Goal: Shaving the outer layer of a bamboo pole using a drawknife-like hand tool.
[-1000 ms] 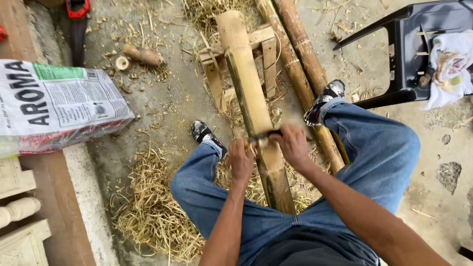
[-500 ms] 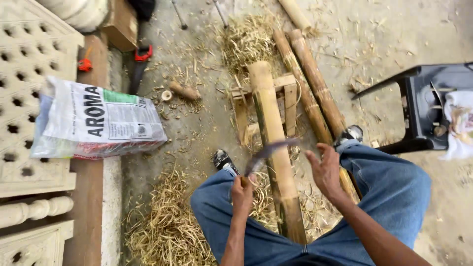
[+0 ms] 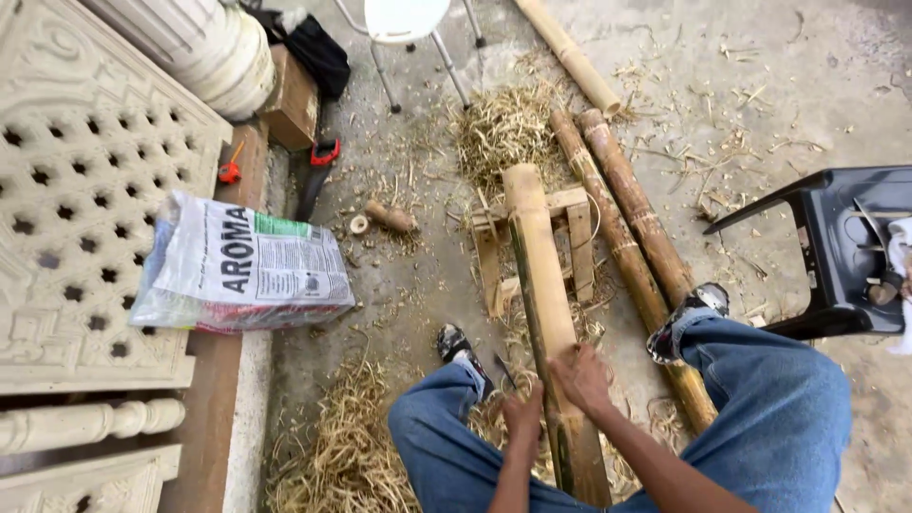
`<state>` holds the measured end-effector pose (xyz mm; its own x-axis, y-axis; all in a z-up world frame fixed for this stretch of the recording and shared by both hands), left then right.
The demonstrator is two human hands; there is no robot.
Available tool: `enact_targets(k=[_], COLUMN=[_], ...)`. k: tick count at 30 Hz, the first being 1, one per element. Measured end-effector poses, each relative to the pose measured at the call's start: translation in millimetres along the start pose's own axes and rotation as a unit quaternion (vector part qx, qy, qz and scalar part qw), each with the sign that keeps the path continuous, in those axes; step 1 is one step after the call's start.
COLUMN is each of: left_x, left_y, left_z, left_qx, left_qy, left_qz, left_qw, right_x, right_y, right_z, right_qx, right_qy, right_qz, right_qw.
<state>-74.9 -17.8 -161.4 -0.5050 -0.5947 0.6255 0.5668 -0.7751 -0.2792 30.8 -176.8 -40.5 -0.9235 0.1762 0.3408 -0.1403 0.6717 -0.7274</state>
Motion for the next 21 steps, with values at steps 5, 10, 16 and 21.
enact_targets(k=[5,10,16,21], left_x=[52,40,70,59], left_y=[-4,8,2,23], left_z=[32,15,43,40], left_qx=[0.092,0.16,0.17,0.179], left_qy=[-0.154,-0.222,-0.215,-0.022], left_qz=[-0.13,-0.176,-0.196,-0.155], left_qw=[0.975,0.946,0.942,0.971], right_x=[9,15,10,-24], right_y=[-1,-17,-12,5], right_z=[-43,-68,-54,-15], right_qx=[0.11,0.107,0.053,-0.068], right_qy=[0.02,0.053,0.123,0.086], right_qz=[-0.012,0.041,0.012,-0.019], right_qw=[0.994,0.992,0.991,0.994])
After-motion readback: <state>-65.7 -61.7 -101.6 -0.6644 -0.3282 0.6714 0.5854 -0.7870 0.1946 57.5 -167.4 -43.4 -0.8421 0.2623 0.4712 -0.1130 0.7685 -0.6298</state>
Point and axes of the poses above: each hand's wrist, its own x-axis away from the middle knuckle, its own y-axis out of the palm, z = x × y, the point moved 5 cm from there along -x, towards the middle knuckle, and after that the axes turned 10 degrees about z, right-handed, at the moved point
